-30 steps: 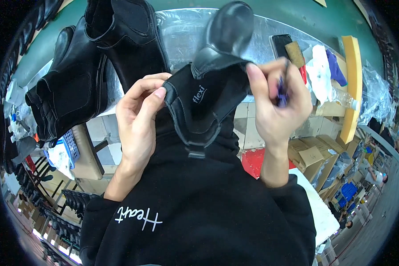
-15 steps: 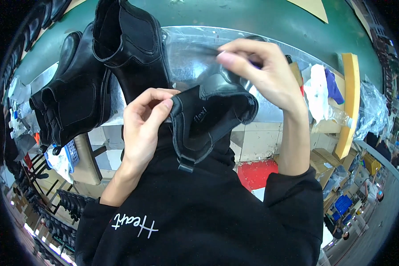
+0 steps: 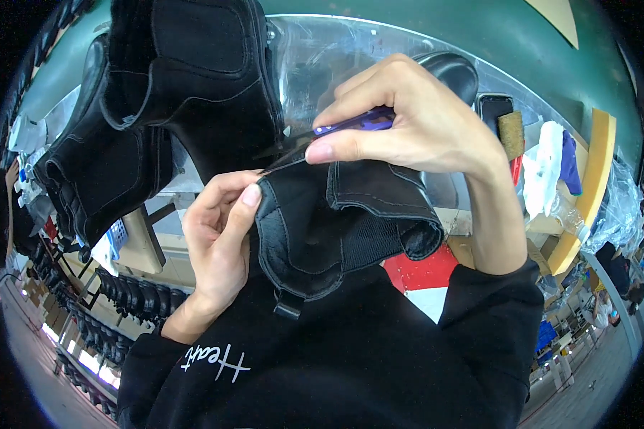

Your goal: Trimming loose threads and cleaning leather boots on a manufacturing line.

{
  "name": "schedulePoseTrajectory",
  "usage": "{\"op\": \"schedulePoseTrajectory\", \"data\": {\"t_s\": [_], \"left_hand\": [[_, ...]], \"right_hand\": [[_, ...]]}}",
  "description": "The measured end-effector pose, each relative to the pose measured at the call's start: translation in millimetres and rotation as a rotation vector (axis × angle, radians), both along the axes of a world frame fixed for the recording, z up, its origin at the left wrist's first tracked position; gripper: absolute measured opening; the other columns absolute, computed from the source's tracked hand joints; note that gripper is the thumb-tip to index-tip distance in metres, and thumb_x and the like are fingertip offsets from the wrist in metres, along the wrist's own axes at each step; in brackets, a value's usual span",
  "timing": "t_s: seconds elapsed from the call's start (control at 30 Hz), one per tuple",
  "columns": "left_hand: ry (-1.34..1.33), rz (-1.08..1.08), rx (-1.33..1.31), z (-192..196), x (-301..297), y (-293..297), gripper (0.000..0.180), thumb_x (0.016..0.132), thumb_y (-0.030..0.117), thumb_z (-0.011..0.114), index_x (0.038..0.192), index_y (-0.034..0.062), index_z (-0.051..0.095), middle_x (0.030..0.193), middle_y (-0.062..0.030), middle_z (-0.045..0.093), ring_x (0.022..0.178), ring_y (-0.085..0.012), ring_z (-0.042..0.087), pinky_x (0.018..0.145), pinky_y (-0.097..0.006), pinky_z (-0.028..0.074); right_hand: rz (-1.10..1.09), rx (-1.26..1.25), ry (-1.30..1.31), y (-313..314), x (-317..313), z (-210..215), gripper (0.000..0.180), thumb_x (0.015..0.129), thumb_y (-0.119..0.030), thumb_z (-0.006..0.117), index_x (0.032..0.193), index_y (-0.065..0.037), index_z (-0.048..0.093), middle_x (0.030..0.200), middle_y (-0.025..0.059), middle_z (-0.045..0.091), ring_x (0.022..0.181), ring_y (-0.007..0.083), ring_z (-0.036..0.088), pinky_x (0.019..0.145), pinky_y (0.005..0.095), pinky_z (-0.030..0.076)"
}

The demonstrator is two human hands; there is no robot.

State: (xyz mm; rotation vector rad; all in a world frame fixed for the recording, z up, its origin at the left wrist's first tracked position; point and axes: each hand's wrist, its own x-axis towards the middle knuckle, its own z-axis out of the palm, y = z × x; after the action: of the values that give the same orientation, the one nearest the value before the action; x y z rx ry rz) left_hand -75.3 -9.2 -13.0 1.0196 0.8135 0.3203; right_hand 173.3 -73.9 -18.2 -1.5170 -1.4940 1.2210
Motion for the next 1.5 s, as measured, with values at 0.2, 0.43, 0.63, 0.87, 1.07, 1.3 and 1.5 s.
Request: {"op": "schedulePoseTrajectory", "data": {"t_s": [0.2,0.43,0.63,0.87,1.07,1.3,1.5], "left_hand": [[-0.057,0.028,0.001,-5.6,0.2,-1.9,0.017,0.094,0.0,0.056,0.11,-0.0065,0.06,0.109,-0.0136,0.067,0.095,-0.0108,0.063,0.087,-0.022,0.048],[-0.075,0.06,-0.001,-10.1,-0.6,-3.7,0.015,0.094,-0.002,0.055,0.107,-0.0077,0.06,0.112,-0.0163,0.066,0.094,-0.0115,0.064,0.086,-0.022,0.049],[-0.074,0.056,0.004,-10.9,0.3,-3.3,0.015,0.093,-0.003,0.055,0.106,-0.0077,0.061,0.112,-0.0172,0.066,0.093,-0.011,0.064,0.085,-0.022,0.048],[-0.077,0.082,-0.008,-10.3,2.0,-4.0,0.015,0.093,-0.004,0.055,0.106,-0.0073,0.061,0.112,-0.0169,0.066,0.092,-0.0097,0.063,0.083,-0.021,0.048],[-0.054,0.061,-0.004,-10.8,0.5,-2.1,0.015,0.093,-0.004,0.056,0.106,-0.0071,0.061,0.11,-0.0157,0.067,0.088,-0.0079,0.062,0.081,-0.019,0.047],[-0.036,0.083,-0.034,-9.4,2.0,-3.2,0.015,0.093,-0.003,0.056,0.106,-0.007,0.061,0.11,-0.0153,0.067,0.089,-0.008,0.062,0.082,-0.019,0.047],[-0.033,0.105,-0.069,-9.3,0.8,-5.0,0.016,0.093,-0.002,0.057,0.107,-0.0068,0.061,0.11,-0.0155,0.067,0.091,-0.0093,0.062,0.083,-0.021,0.047]], "right_hand": [[0.038,0.004,-0.011,-1.8,3.8,-7.1,0.036,0.081,-0.035,0.075,0.08,0.0,0.074,0.061,0.0082,0.061,0.054,0.017,0.054,0.05,0.0296,0.037],[0.042,-0.038,-0.029,-2.4,2.1,-7.2,0.037,0.082,-0.036,0.074,0.078,0.001,0.074,0.059,0.0088,0.061,0.051,0.0174,0.054,0.048,0.0297,0.038],[0.063,-0.015,-0.018,-0.7,3.3,-8.1,0.037,0.082,-0.035,0.074,0.078,0.002,0.074,0.061,0.01,0.063,0.051,0.0184,0.056,0.048,0.0296,0.039],[0.077,0.029,-0.007,-0.8,4.6,-10.2,0.035,0.082,-0.034,0.074,0.079,0.001,0.074,0.059,0.0093,0.061,0.051,0.0175,0.056,0.047,0.029,0.038],[0.093,0.068,-0.001,-2.5,5.8,-13.0,0.034,0.082,-0.033,0.074,0.078,0.0,0.074,0.059,0.0082,0.061,0.049,0.0166,0.055,0.045,0.0283,0.037],[0.073,0.099,0.011,-3.6,4.9,-14.5,0.034,0.082,-0.034,0.074,0.077,0.0,0.074,0.058,0.0083,0.061,0.047,0.016,0.054,0.045,0.0275,0.036],[0.036,0.083,-0.016,-5.5,0.6,-14.3,0.035,0.081,-0.033,0.075,0.077,0.001,0.074,0.057,0.0088,0.061,0.048,0.0168,0.055,0.045,0.0276,0.036]]}}
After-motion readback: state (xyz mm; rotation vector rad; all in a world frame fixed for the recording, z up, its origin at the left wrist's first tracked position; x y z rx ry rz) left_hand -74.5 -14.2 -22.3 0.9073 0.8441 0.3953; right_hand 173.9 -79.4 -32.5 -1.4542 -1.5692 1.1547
